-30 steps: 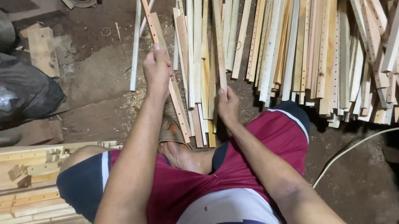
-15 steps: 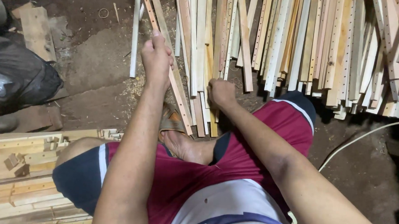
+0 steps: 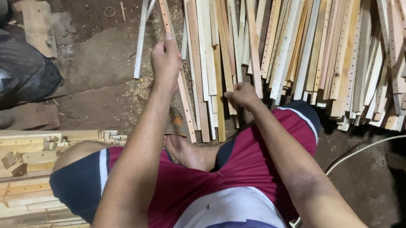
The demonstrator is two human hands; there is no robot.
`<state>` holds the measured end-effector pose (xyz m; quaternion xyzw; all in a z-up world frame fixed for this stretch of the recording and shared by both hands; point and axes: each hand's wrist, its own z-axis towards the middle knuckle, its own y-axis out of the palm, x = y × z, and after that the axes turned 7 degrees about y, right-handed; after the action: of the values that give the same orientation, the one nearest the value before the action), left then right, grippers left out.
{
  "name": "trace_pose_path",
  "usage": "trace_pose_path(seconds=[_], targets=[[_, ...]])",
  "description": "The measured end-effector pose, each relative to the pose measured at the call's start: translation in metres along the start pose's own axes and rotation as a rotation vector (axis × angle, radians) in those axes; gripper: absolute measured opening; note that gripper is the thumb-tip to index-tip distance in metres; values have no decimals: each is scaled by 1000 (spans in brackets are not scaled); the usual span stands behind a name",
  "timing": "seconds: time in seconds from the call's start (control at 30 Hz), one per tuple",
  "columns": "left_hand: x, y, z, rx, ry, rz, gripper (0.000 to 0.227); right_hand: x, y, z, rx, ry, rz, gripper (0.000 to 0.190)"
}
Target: The person is sorting through a pile of wooden slats, aligning them into groups, and securing them with rubber bands.
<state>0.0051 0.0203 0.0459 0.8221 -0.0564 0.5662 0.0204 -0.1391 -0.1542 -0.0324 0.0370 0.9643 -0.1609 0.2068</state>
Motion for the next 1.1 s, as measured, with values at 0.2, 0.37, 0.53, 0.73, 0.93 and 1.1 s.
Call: trace_pose_path(seconds=[0.2,0.37,0.53,0.73,0.93,1.1], targets=[[-26,5,11,16,129,30,41,55,-12,53,-281,-147,409,30],[-36,12,10,1,140,35,44,48,2,25,-262,-370,427,30],[-60,17,2,-3,127,73,50,50,31,4,-430,-523,415,31],[-17,18,-31,-41,116,-77,56,30,59,-22,-601,-568,420,41],[-26,11,-14,-43,40,-78,41,16,43,-17,-526,-489,372,42],[1,4,-15,-5,52,-106,47,60,7,110,568,-512,-615,46]])
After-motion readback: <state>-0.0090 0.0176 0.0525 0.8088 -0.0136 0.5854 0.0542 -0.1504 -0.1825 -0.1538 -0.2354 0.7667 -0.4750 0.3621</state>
